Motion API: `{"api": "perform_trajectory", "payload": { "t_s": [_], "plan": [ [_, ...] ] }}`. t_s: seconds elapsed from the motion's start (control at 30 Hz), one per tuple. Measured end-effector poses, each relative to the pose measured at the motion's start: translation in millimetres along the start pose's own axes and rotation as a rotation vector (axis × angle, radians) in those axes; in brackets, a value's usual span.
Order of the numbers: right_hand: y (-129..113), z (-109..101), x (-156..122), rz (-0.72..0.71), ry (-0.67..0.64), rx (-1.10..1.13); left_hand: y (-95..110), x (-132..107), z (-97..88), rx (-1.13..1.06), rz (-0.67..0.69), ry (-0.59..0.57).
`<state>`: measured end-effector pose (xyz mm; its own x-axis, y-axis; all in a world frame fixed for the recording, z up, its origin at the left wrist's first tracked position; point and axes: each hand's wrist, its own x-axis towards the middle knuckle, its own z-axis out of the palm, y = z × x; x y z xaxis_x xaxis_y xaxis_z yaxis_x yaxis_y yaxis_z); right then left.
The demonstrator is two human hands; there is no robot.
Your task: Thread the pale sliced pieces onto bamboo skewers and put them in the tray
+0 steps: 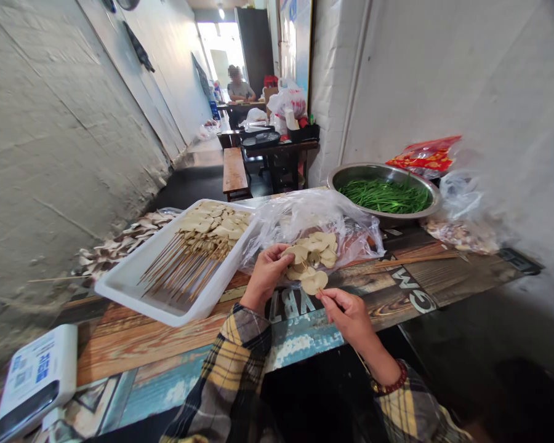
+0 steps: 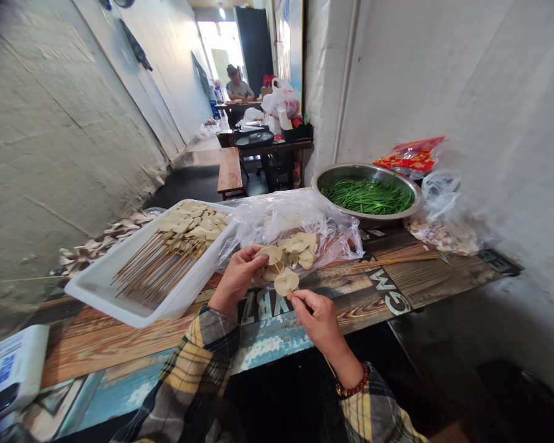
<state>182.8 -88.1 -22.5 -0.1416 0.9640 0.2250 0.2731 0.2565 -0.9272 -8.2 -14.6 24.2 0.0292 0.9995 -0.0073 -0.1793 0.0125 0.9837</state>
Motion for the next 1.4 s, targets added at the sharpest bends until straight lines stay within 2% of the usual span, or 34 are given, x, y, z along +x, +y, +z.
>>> {"api": "perform_trajectory", "payload": {
  "t_s": [0.23,0.53,0.77,1.1,1.4],
  "plan": [
    [-1.6,0.8,-1.1,0.012,-0.020,-0.046,-2.6,0.7,-2.2,-0.092,-0.010,0.007],
    [-5.0,1.2,-0.6,-0.031,-0.021,-0.104,-1.3,1.7,-2.8,-0.029,0.045,0.067],
    [-2.0,3.3,0.7,-0.036,-0.014,-0.122,1.5,-0.8,0.4,-0.083,0.042,0.053],
    [-7.3,5.9,2.9,-0.043,0.033,-0.162,5.7,-3.3,2.3,-0.024,0.047,0.066],
    [-6.1,5.2,3.1,-0.043,0.025,-0.179,2.9,-2.4,1.6,-0.007,0.045,0.009]
  ]
}}
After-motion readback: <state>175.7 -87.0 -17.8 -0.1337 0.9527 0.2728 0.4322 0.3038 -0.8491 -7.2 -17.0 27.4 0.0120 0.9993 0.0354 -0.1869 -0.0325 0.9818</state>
